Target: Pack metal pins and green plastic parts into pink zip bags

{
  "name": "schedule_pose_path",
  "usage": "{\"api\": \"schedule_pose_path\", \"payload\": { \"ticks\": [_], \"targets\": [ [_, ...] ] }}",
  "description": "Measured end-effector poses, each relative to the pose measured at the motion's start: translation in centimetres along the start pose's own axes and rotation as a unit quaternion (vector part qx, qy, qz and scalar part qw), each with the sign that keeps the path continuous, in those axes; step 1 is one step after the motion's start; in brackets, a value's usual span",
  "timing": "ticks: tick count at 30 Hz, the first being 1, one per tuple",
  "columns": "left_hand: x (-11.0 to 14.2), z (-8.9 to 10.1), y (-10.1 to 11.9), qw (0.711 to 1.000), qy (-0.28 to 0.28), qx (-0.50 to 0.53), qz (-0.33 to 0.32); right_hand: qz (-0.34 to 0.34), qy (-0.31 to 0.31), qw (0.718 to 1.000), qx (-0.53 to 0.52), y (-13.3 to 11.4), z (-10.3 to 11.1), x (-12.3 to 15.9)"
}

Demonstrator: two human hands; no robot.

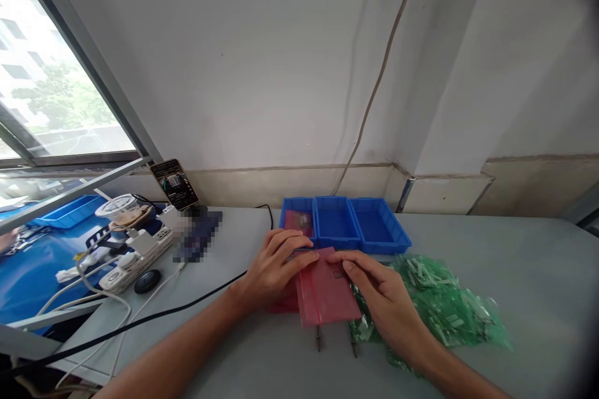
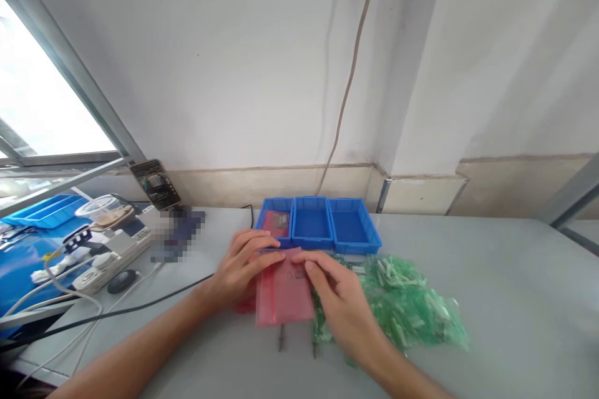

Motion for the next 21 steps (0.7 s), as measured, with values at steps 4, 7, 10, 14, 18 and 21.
{"api": "schedule_pose_path", "payload": {
  "ticks": [4,7,10,14,18,21],
  "targets": [
    [-0.1,0.1,-0.2,1.0,-0.002,0.022,0.011,0.01,-0.014,1.0,0.019,-0.1,-0.1,0.0],
    [-0.2,0.2,-0.2,0.999,-0.01,0.032,0.012,0.033,-0.024,0.999,0.022,0.0,-0.3,0.0],
    [-0.1,0.1,0.0,0.999,-0.018,0.04,0.005,0.06,-0.031,0.997,0.04,0.1,-0.4,0.0],
    [0.0,-0.3,0.2,0.998,-0.018,0.064,0.009,0.092,-0.024,0.991,0.094,0.0,-0.3,-0.1],
    [-0.2,-0.6,0.6,0.995,-0.013,0.092,0.036,0.1,-0.025,0.987,0.125,-0.3,-0.2,-0.2],
    [-0.4,-0.6,0.9,0.992,-0.012,0.109,0.057,0.093,-0.035,0.986,0.136,-0.4,-0.3,-0.2]
  ]
}}
Point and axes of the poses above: each hand's wrist, its own x-axis away from the middle knuckle, its own z-axis out of the back of the hand, y = z × x, the point moved 3 cm from there along -x, towards the middle knuckle, and after that the axes turned 4 degrees about -y, right-handed, at the moved point
